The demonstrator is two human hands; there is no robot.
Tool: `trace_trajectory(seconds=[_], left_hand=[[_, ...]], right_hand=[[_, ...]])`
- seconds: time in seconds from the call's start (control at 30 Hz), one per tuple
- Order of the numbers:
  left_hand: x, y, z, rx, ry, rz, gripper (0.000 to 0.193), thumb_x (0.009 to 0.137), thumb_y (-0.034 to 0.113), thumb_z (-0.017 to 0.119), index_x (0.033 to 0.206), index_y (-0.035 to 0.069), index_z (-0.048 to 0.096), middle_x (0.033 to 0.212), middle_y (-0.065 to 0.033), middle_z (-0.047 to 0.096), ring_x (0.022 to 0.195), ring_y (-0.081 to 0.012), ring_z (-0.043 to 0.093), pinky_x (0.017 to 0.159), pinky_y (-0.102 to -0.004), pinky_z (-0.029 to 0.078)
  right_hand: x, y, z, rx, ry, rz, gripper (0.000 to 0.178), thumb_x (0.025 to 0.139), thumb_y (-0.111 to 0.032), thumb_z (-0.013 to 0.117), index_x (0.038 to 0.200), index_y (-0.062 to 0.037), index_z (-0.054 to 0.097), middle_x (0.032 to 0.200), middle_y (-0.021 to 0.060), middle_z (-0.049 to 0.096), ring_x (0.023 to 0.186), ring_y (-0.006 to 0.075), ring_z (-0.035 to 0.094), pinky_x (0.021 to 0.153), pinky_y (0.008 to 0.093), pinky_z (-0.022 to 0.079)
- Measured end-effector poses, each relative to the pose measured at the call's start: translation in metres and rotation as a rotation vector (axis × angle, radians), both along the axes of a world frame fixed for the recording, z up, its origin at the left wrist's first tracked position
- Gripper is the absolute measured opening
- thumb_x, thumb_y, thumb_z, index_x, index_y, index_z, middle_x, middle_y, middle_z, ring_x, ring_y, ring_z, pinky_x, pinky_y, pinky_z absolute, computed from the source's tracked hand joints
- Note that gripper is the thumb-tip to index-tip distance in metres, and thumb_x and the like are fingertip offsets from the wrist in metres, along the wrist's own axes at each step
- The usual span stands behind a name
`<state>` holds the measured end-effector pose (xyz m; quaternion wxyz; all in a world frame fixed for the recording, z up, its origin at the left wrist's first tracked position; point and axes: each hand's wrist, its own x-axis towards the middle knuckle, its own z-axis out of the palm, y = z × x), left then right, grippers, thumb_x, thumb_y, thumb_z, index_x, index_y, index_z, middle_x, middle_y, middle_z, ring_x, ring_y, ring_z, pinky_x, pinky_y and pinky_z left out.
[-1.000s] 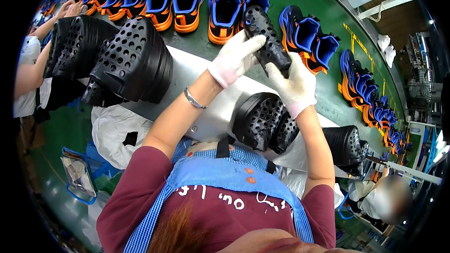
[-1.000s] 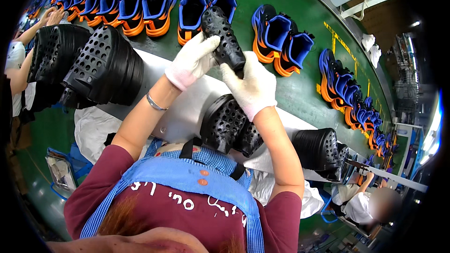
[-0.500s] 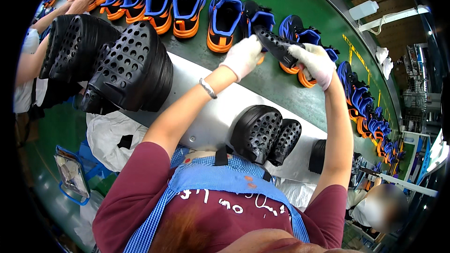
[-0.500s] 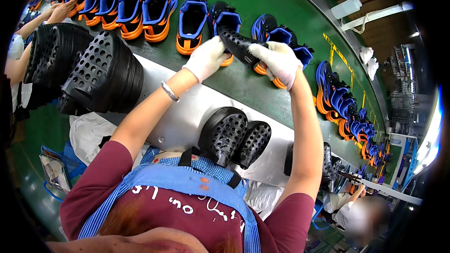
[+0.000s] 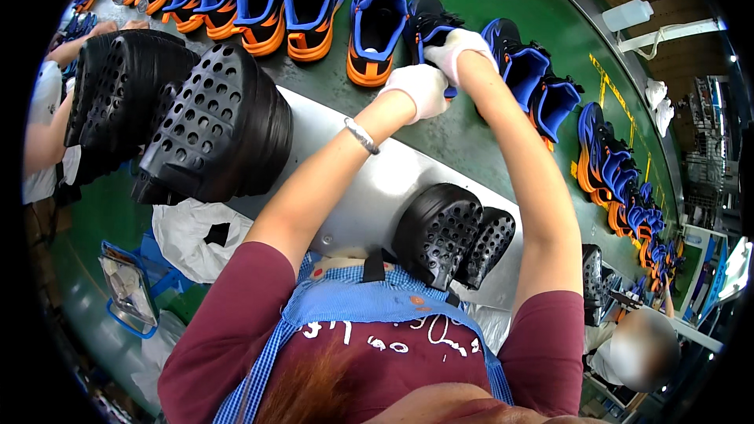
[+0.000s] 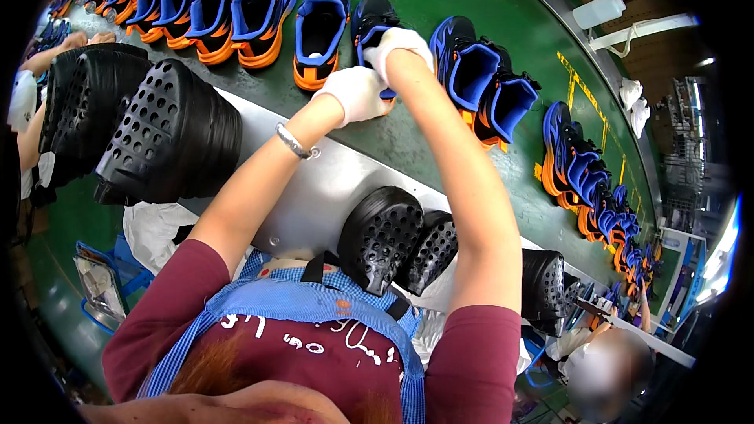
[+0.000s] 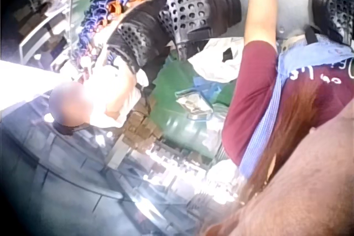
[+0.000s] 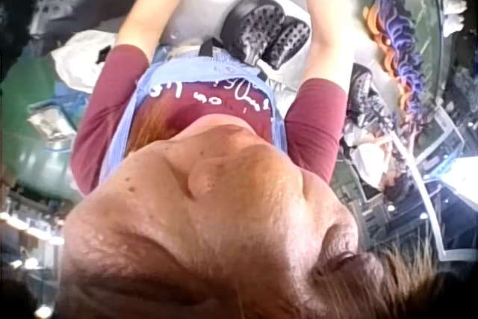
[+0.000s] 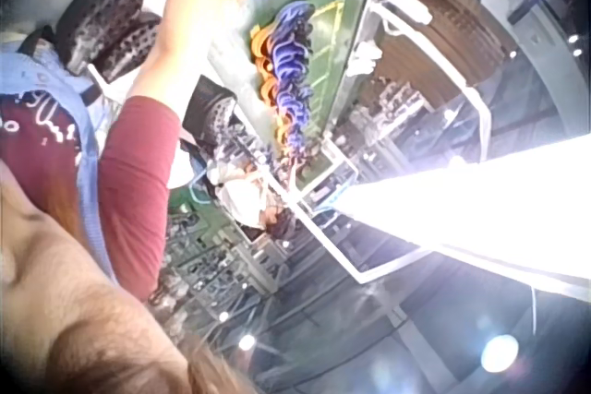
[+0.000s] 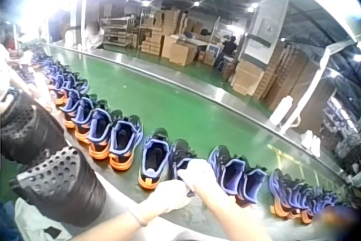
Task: The person inserts black plastic components into the soles of blue and orange sneakers, then retrieves more components from a large white bag on the floor.
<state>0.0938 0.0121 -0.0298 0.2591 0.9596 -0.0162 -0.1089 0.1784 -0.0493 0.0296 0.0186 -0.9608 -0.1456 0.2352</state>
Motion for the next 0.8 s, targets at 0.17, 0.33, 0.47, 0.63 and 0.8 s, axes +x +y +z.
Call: trace_trajectory(seconds=[0.17,0.33,0.47,0.63,0.8], left_hand=[[0.018,0.009,0.02,0.017,0.315,-0.186,0.034,0.085,0.033,0.055,0.089,0.004,0.071,0.075,-0.0126,0.072,0.072,-0.0226,0.072,0.071,-0.0345,0.056],[0.037,0.011,-0.002,0.111,0.411,-0.279,0.029,0.085,0.025,0.062,0.105,0.005,0.069,0.103,-0.0156,0.071,0.096,-0.0286,0.068,0.083,-0.0357,0.052],[0.031,0.005,0.017,0.08,0.407,-0.179,0.03,0.086,0.026,0.062,0.107,0.005,0.068,0.106,-0.0154,0.07,0.099,-0.0297,0.066,0.086,-0.0366,0.05],[0.022,0.015,0.014,0.045,0.321,-0.162,0.033,0.087,0.03,0.06,0.105,0.003,0.068,0.099,-0.0164,0.07,0.088,-0.0248,0.069,0.078,-0.0359,0.053],[0.003,0.029,0.028,0.228,0.114,-0.002,0.037,0.083,0.038,0.064,0.105,0.009,0.071,0.098,-0.0155,0.071,0.095,-0.0298,0.068,0.083,-0.0379,0.054]], right_hand=[[0.025,0.003,-0.049,0.036,0.01,-0.017,0.043,0.082,-0.043,0.067,0.114,-0.0144,0.07,0.12,0.0129,0.066,0.108,0.0291,0.065,0.091,0.0379,0.053],[0.027,0.007,-0.053,0.123,-0.071,0.019,0.045,0.086,-0.045,0.061,0.112,-0.0089,0.069,0.118,0.0181,0.065,0.109,0.0355,0.062,0.092,0.0412,0.051],[0.02,-0.005,-0.037,0.165,0.007,-0.03,0.052,0.083,-0.046,0.064,0.115,-0.0061,0.068,0.12,0.0176,0.065,0.106,0.0303,0.066,0.089,0.0392,0.053],[-0.033,-0.05,0.005,0.458,-0.053,0.073,0.056,0.085,-0.046,0.059,0.113,0.0026,0.064,0.109,0.0228,0.067,0.1,0.0313,0.066,0.089,0.0372,0.05],[-0.139,-0.132,0.063,0.422,0.004,0.259,0.055,0.079,-0.045,0.068,0.106,0.0029,0.064,0.098,0.0242,0.065,0.095,0.0362,0.064,0.084,0.0402,0.05]])
